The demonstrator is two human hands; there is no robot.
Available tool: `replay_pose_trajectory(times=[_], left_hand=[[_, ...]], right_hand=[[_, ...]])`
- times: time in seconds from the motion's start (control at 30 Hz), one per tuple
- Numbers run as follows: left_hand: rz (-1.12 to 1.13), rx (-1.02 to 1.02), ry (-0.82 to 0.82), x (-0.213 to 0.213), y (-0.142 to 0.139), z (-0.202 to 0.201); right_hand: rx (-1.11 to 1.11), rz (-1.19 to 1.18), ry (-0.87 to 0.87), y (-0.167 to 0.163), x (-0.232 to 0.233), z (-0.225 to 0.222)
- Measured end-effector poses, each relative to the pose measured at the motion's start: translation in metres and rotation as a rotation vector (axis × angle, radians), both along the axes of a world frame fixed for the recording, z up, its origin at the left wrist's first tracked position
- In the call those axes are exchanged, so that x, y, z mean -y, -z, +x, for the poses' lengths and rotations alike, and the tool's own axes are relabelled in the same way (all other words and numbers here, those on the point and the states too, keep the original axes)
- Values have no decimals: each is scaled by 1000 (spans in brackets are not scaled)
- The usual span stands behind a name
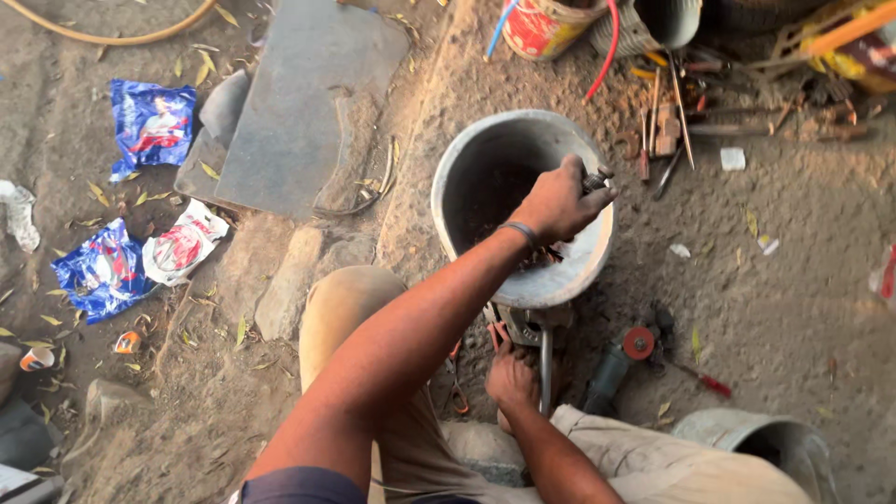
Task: The person sits on the ground and uses a hammer and chisel to chip away at a metal part clamped in a vise. They then use an angle grinder to smooth the surface and pliers to remove debris, repeating the process to shape and clean the part.
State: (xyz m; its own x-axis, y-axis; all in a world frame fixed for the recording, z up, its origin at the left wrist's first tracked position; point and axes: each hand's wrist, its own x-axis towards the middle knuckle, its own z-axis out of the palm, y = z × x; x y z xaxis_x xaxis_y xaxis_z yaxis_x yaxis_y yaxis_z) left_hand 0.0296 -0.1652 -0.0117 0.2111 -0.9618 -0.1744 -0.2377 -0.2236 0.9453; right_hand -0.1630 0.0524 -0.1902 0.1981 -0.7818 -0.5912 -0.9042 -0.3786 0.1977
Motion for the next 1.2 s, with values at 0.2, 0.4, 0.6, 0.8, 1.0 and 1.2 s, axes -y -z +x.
replay_pose_trajectory(times=[0.2,0.4,0.6,0.8,1.0,1.2], left_hand=[[-54,142,-50,18,56,-12],[-133,37,88,13,64,4],[105,-533,116,10,9,2],[77,-794,117,7,-8,3],[-73,-757,107,-11,-5,10],[-5,-970,117,-36,-14,21]], right_hand=[[332,183,251,11,0,-17],[288,84,329,42,11,-19],[513,35,610,24,26,-6],[543,269,312,-40,50,-36],[849,654,695,-156,60,-93],[1176,395,803,-237,83,-135]])
